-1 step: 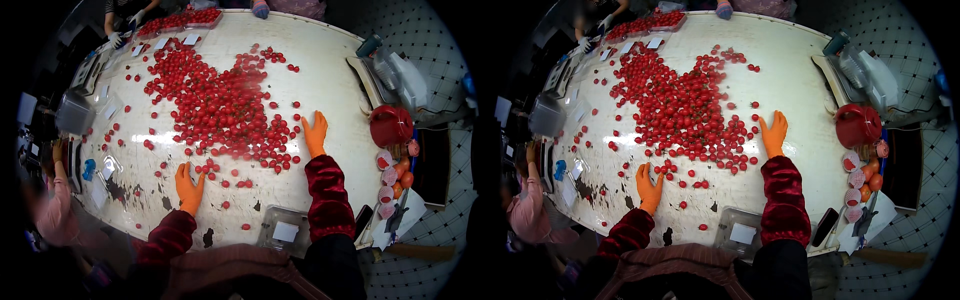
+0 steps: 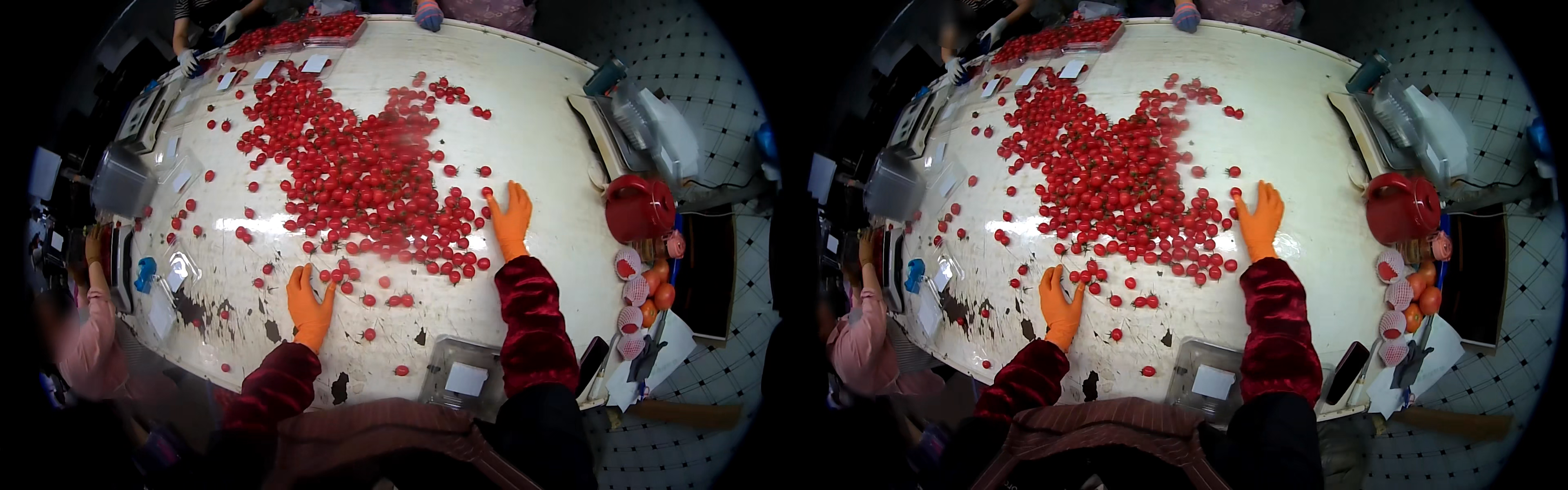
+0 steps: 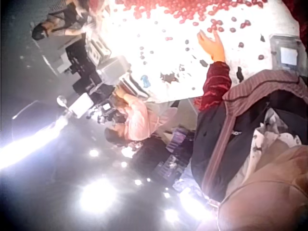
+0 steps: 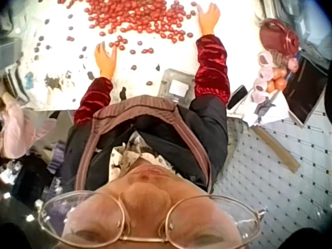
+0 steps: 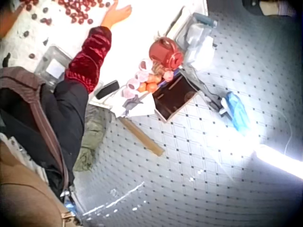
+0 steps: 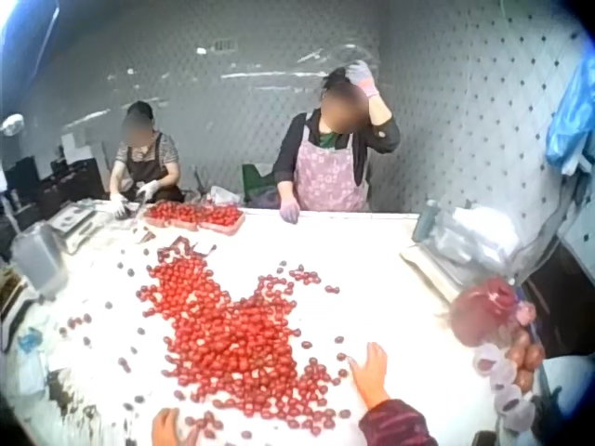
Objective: The person sorts small red cherries on a table, picking them up by hand and placing them into clear plastic containers. Other workers are visible nearby performing similar tasks.
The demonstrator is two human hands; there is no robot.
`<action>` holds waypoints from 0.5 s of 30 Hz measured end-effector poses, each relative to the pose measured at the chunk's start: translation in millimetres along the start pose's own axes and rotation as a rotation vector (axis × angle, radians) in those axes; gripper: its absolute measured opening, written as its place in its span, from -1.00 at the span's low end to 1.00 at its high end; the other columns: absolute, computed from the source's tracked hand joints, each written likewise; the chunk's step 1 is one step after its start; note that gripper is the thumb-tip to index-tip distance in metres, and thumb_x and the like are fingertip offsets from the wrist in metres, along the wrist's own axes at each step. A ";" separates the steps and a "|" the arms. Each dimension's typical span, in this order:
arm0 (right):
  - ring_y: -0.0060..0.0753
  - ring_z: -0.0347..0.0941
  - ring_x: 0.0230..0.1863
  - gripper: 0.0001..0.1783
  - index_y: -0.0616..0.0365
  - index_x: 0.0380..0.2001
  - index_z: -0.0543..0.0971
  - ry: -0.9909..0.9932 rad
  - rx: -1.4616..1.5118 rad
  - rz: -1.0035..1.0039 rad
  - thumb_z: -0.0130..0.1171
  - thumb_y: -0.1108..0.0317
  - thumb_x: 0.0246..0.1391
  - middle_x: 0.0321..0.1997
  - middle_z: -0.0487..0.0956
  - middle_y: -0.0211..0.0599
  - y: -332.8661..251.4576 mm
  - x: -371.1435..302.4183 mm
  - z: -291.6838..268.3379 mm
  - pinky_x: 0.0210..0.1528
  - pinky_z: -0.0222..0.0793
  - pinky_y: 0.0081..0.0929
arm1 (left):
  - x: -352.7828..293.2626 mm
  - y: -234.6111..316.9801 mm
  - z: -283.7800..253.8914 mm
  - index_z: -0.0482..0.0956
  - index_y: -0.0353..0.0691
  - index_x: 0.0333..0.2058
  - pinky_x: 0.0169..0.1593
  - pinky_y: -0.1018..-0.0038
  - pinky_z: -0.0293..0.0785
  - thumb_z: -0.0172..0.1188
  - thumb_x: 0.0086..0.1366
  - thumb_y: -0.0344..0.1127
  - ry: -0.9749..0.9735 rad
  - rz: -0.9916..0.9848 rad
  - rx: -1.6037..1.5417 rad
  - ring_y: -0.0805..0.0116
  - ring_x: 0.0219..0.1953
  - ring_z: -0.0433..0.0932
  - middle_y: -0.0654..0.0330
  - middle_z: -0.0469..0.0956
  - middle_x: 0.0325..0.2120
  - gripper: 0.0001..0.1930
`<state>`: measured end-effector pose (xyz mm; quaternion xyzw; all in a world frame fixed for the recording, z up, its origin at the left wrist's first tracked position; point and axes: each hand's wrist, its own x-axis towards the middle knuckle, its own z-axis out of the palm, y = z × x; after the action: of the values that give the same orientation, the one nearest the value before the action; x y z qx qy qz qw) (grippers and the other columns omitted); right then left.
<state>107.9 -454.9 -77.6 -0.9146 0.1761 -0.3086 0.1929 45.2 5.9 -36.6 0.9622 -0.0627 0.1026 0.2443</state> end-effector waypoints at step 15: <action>-0.11 0.40 0.18 -0.35 0.23 0.15 0.45 -0.570 0.830 -0.025 0.30 0.09 0.06 0.19 0.46 -0.08 -227.0 30.9 -99.5 0.19 0.29 -0.27 | -0.8 -0.9 -7.1 0.36 -0.29 0.14 0.09 0.19 0.35 0.33 0.15 -0.09 0.019 -0.015 -0.014 -0.09 0.04 0.37 -0.08 0.35 0.10 -0.35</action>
<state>114.2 -296.8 115.6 -0.8109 -0.0321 -0.0927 0.5769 43.5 10.1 -31.1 0.9600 -0.0537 0.1094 0.2523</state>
